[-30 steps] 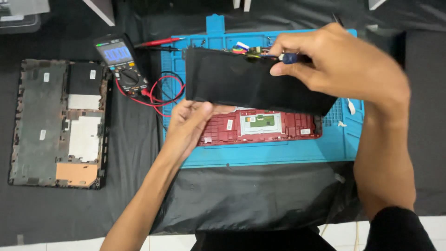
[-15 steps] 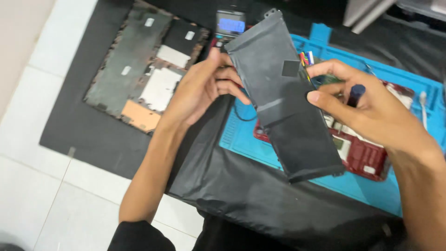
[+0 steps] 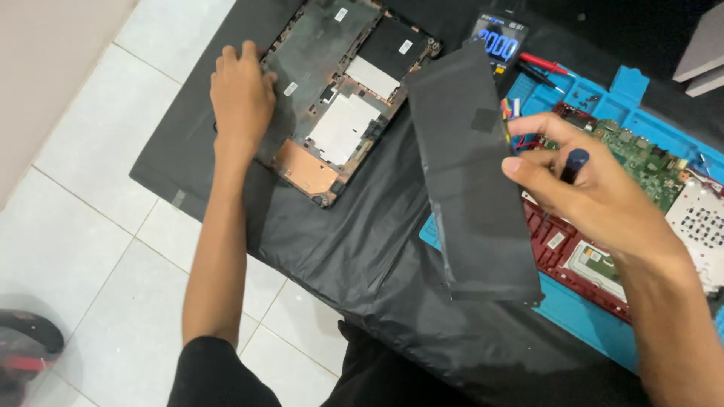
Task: The person removes the battery from a disassembled laptop and places it aside. They then use a screwdriver to remove screws from the motherboard and lift it out of the chassis. Finally, they use a multimeter to test the motherboard's electrical connections.
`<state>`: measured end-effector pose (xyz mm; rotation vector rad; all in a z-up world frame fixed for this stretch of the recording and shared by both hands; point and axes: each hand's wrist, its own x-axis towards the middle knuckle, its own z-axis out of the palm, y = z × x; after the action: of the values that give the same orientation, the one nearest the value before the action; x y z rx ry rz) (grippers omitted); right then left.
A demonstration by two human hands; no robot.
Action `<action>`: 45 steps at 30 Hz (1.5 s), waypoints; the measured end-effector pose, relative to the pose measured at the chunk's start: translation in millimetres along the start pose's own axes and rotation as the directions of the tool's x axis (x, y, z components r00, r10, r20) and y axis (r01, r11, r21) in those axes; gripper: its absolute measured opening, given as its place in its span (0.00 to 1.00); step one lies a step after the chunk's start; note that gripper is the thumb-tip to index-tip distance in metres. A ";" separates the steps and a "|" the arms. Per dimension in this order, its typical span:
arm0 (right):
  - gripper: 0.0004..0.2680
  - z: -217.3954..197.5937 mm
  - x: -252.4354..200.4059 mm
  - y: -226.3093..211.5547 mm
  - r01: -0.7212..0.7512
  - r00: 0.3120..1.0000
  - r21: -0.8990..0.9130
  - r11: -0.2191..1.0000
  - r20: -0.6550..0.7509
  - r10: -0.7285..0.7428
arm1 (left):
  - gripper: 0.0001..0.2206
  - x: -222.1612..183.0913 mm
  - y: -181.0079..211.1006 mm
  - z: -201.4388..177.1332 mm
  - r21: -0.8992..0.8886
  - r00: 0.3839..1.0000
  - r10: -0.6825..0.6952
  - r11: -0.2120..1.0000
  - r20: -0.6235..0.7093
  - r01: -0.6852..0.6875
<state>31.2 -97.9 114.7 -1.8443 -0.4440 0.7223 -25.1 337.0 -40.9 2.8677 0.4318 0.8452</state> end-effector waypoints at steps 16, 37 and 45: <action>0.11 0.4 4.3 6.6 0.011 1.000 0.190 0.982 -0.002 -0.011 | 0.05 -155.3 57.5 -72.1 -0.783 0.729 -0.643 0.320 0.234 0.533; 0.16 65.1 33.8 -22.4 -0.092 0.944 0.209 0.974 0.328 0.019 | 0.17 -145.8 183.6 -164.1 -0.401 0.954 0.129 0.886 -0.271 -0.234; 0.14 79.4 31.7 -48.4 0.458 0.883 -0.350 0.817 0.286 -0.373 | 0.12 -123.5 142.6 -154.7 -0.959 0.876 -0.397 -0.047 0.276 0.281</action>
<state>3.9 -4.8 130.3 -1.9589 -1.1771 0.5374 -175.1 169.0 53.0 1.2348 0.3143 0.6889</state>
